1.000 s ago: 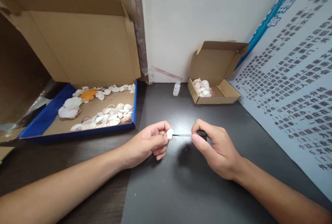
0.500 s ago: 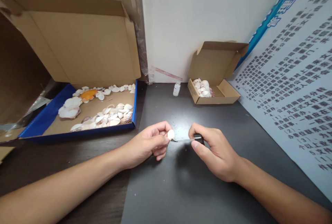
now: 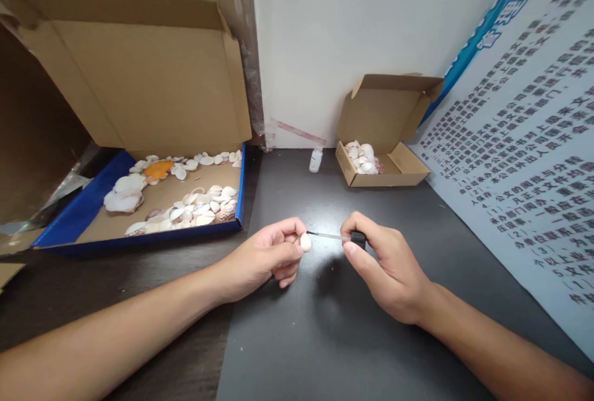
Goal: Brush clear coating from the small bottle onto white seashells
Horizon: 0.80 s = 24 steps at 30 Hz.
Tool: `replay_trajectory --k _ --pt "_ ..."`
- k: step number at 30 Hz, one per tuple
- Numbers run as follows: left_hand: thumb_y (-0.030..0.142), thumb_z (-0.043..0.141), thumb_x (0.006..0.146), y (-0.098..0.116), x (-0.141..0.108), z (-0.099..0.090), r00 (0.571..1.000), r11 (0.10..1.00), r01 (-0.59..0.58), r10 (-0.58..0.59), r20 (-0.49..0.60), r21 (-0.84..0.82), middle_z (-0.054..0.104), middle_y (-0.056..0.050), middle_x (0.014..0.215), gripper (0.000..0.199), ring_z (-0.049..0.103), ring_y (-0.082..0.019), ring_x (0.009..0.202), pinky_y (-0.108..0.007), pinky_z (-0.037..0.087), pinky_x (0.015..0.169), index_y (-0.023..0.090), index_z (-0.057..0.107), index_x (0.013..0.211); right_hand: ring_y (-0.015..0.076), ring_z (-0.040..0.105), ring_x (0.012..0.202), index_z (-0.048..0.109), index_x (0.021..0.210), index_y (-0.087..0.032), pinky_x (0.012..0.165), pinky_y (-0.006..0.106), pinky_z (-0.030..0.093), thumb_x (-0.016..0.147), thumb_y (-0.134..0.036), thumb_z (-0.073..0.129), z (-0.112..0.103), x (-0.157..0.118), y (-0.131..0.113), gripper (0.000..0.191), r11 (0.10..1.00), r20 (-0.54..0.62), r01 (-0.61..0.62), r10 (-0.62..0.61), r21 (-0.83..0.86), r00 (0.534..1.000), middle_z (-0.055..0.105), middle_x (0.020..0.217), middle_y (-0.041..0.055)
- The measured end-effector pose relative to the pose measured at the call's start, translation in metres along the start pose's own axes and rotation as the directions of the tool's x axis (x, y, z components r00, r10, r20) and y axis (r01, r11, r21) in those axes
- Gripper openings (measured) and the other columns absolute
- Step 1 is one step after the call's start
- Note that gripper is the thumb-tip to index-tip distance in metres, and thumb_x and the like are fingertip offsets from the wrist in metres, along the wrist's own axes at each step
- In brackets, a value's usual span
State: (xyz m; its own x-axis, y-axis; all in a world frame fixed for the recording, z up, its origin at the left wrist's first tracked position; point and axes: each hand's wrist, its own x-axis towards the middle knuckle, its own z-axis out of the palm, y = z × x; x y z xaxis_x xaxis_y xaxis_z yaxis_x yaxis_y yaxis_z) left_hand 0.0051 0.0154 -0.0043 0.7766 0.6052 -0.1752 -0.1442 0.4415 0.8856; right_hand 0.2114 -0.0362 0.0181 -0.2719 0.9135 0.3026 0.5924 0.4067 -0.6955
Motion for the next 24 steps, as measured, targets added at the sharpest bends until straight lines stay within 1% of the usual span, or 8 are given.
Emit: replay_trajectory --k 4,6,8,13,15,20,24 --pt "0.024 0.062 0.086 -0.0017 0.0007 -0.0011 1.0 1.0 -0.019 0.019 0.008 0.0 0.034 0.01 0.054 0.016 0.029 -0.005 0.045 -0.017 0.037 0.046 0.02 0.046 0.084 0.01 0.035 0.048 0.039 0.077 -0.022 0.05 0.024 0.028 0.091 -0.025 0.043 0.0002 -0.0028 0.0003 0.015 0.998 0.079 0.034 -0.038 0.049 0.996 0.036 0.056 -0.008" --pt "0.024 0.062 0.086 -0.0025 0.0007 -0.0016 1.0 1.0 -0.029 0.029 0.011 -0.006 0.036 0.01 0.054 0.016 0.03 -0.005 0.045 -0.017 0.037 0.046 0.02 0.047 0.084 0.01 0.034 0.048 0.039 0.077 -0.022 0.05 0.024 0.028 0.091 -0.025 0.043 0.0002 -0.0033 0.0004 0.014 0.997 0.093 0.047 -0.053 0.067 0.994 0.035 0.056 -0.0082" --pt "0.023 0.063 0.085 -0.0029 0.0006 -0.0018 0.999 0.999 -0.033 0.033 0.011 -0.012 0.037 0.01 0.054 0.017 0.031 -0.005 0.045 -0.017 0.037 0.046 0.02 0.047 0.084 0.0101 0.035 0.048 0.04 0.078 -0.022 0.05 0.024 0.028 0.091 -0.025 0.043 0.0002 -0.0027 0.0006 0.014 0.997 0.082 0.04 -0.045 0.06 0.996 0.035 0.056 -0.0081" --pt "0.023 0.064 0.085 -0.002 0.0005 -0.0012 1.0 1.0 -0.029 0.029 0.004 -0.007 0.038 0.01 0.055 0.016 0.031 -0.004 0.045 -0.016 0.037 0.046 0.019 0.048 0.083 0.0103 0.037 0.05 0.041 0.077 -0.022 0.051 0.024 0.028 0.092 -0.027 0.043 0.0001 0.0003 0.0014 0.017 0.998 -0.009 -0.038 0.037 -0.041 0.999 0.038 0.057 -0.0074" --pt "0.024 0.065 0.085 -0.0015 0.0006 -0.0008 1.0 1.0 -0.03 0.03 0.003 -0.008 0.039 0.01 0.055 0.017 0.031 -0.004 0.045 -0.016 0.037 0.046 0.019 0.049 0.083 0.0103 0.036 0.049 0.041 0.078 -0.022 0.051 0.024 0.029 0.093 -0.027 0.043 0.0 0.0002 0.0015 0.016 0.999 -0.003 -0.031 0.031 -0.031 1.0 0.038 0.057 -0.0075" --pt "0.026 0.067 0.085 -0.0011 0.0004 -0.0003 1.0 1.0 -0.023 0.023 -0.001 -0.019 0.039 0.01 0.055 0.021 0.031 -0.004 0.044 -0.016 0.037 0.046 0.019 0.047 0.084 0.01 0.035 0.049 0.04 0.078 -0.022 0.051 0.024 0.029 0.092 -0.026 0.043 -0.0004 -0.0022 0.0001 0.015 0.999 0.042 0.026 -0.028 0.028 0.999 0.037 0.057 -0.0078" --pt "0.026 0.067 0.085 -0.0022 0.0008 -0.0016 1.0 0.999 -0.026 0.026 0.001 -0.023 0.039 0.01 0.055 0.02 0.031 -0.003 0.044 -0.016 0.037 0.046 0.019 0.048 0.084 0.0095 0.034 0.047 0.038 0.077 -0.022 0.049 0.024 0.028 0.091 -0.025 0.043 -0.0008 -0.0018 -0.001 0.015 0.998 0.079 0.044 -0.047 0.046 0.996 0.035 0.055 -0.0085"
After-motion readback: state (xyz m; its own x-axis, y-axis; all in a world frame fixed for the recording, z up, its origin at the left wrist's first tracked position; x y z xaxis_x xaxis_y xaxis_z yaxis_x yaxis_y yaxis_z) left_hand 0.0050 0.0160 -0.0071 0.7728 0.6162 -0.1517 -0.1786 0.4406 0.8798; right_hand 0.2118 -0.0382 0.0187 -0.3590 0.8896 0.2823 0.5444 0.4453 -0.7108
